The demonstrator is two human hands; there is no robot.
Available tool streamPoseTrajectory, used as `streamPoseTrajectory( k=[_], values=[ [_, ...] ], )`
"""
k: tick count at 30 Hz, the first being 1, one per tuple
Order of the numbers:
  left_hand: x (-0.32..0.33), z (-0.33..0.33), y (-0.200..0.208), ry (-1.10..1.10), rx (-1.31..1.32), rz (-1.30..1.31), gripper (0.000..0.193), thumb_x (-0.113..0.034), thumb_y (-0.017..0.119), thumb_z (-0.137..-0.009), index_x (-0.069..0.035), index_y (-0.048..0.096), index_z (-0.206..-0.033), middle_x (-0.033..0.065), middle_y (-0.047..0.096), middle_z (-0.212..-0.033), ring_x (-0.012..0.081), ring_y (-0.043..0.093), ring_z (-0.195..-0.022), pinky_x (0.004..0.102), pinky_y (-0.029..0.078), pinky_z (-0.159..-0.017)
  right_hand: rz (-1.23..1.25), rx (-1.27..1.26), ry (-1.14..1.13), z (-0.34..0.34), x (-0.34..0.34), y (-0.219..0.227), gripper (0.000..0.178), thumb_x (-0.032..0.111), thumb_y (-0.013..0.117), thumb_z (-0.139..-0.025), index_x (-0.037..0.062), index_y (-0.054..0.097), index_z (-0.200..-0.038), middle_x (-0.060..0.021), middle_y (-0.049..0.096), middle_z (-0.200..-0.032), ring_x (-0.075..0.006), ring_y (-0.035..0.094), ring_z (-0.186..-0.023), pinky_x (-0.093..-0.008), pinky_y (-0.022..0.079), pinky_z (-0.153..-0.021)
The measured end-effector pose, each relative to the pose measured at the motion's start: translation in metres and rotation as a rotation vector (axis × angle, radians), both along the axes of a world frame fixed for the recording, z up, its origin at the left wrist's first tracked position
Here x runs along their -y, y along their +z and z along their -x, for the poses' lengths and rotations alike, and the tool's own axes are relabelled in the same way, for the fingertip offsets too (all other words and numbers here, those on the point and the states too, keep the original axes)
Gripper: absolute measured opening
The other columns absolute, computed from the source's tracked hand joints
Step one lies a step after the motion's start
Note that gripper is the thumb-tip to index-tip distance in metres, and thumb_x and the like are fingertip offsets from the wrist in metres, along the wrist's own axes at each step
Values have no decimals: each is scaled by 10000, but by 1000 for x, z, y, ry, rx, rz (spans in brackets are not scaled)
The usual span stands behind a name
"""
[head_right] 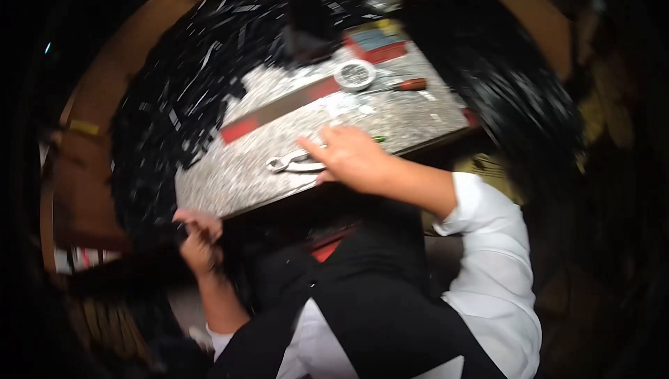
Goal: Assembling small plastic components and securing them onto wire bundles using pliers at a workbench.
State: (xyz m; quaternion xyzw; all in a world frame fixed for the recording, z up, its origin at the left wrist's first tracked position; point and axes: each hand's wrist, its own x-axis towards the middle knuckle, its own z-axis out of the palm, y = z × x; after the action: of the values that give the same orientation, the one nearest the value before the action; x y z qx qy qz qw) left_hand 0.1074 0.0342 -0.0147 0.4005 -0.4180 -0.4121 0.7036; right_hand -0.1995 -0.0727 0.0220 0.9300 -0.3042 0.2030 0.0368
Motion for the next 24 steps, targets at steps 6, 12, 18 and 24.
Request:
streamPoseTrajectory(
  k=[6,12,18,24],
  values=[
    [4,-20,60,-36,-220,165,254,-296,449,-986,-123,449,-800,-45,266,-543,52,232,-431,213,238,-419,-413,336,397,-23,-64,-11,167,200,554,-879,34,568,-889,-104,550,-761,-284,560,-736,-387,456,-679],
    [8,-17,79,-165,-767,244,414,-316,513,-957,-137,326,-635,-49,251,-518,50,231,-429,197,244,-431,-919,530,459,-40,-97,-79,694,434,485,-939,13,238,-1433,-148,502,-1165,-178,534,-739,-300,466,-735],
    [-16,66,53,-150,-897,-222,586,-618,441,-861,-35,496,-859,109,551,-787,224,531,-745,325,448,-718,-1000,961,517,8,-60,63,272,170,698,-817,26,649,-1042,-132,569,-1078,-201,587,-900,-306,479,-795],
    [-40,63,42,-759,75,-312,617,-542,476,-899,64,568,-969,122,614,-695,196,617,-629,317,517,-654,-905,654,290,-16,-31,75,159,131,725,-789,-11,653,-798,-88,648,-737,-143,609,-674,-269,472,-615]
  ],
)
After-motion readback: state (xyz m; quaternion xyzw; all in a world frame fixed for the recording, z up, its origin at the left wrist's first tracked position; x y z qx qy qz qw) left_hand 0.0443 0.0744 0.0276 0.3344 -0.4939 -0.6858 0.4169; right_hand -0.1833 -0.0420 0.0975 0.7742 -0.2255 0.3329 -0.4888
